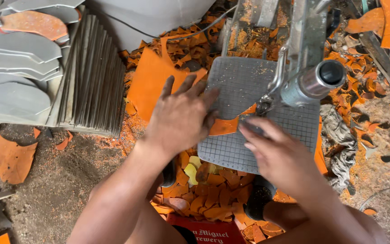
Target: The person uses a vertical cutting machine to cut orange rubber sheets into curved shapes. They guide the material with both hands along a grid mat, repeatedly repositioning the sheet to follow the cut line. Cut pieces and offcuts accumulate on the floor.
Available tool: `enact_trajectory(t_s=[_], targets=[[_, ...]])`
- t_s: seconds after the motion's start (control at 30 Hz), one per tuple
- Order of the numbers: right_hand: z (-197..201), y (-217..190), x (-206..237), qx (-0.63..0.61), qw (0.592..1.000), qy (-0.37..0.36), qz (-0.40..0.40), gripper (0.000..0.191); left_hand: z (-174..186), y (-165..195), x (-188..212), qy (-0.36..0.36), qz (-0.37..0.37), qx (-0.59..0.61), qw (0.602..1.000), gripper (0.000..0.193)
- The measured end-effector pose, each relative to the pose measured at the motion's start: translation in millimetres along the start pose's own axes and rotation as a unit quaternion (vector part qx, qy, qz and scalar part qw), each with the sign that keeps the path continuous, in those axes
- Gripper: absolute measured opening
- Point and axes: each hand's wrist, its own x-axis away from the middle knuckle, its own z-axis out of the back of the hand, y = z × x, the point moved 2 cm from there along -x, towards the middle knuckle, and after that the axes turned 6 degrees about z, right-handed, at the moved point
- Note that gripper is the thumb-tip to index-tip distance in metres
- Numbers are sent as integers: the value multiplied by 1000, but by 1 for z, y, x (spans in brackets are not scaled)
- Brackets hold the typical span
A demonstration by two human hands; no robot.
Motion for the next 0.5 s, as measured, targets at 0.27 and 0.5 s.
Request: enact_trajectory(t_s=[0.27,0.5], targets=[[-21,-6,-20,161,983,-14,83,41,-27,-21,0,58,50,2,997,87],[-35,-42,-9,43,983,-7,179,29,-38,-32,18,80,46,25,995,86]])
